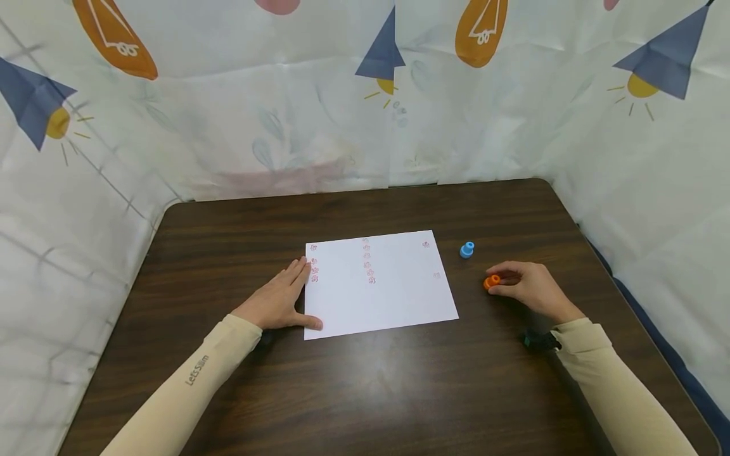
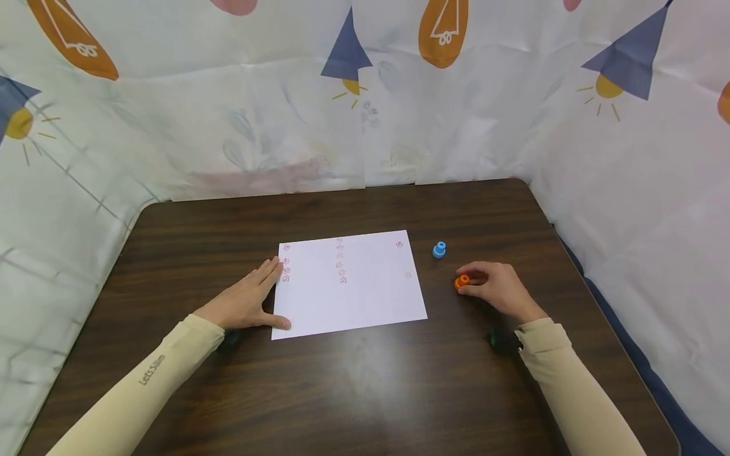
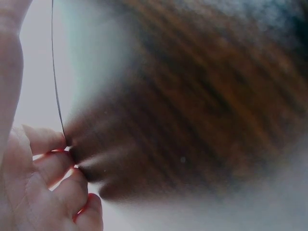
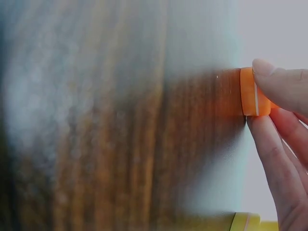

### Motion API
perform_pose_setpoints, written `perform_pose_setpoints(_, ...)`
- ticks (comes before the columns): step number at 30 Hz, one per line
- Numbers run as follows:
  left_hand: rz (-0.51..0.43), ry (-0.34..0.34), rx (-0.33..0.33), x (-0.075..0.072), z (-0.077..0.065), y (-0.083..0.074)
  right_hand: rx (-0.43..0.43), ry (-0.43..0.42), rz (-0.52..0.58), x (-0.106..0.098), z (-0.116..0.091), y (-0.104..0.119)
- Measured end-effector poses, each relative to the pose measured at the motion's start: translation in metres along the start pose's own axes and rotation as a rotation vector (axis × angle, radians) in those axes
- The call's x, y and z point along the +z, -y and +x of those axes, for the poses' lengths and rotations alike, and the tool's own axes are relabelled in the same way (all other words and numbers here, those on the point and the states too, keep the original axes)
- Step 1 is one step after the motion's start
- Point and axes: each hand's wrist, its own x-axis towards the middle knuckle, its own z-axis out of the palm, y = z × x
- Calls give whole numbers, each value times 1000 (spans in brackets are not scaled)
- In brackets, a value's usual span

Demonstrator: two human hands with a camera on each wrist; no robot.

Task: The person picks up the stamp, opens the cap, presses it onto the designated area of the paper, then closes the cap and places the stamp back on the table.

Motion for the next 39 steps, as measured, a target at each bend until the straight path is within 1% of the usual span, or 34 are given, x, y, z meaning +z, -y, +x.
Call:
perform_pose_setpoints(6, 0, -4, 2, 1, -1, 0, -2, -3, -5, 2, -3, -1)
perform_pose_setpoints(15, 4, -7, -5, 3, -1, 1, 3, -34, -9, 2, -5, -1)
perform_pose_setpoints(24, -7, -9, -4, 2, -3, 0, 15, -45, 16, 0, -7, 3)
perform_pose_setpoints(31, -11, -7, -6, 2, -4, 1, -1, -56, 28, 0, -8, 4)
perform_pose_setpoints(39, -11, -14, 0, 3, -4, 1, -23, -82, 76, 1, -9, 5)
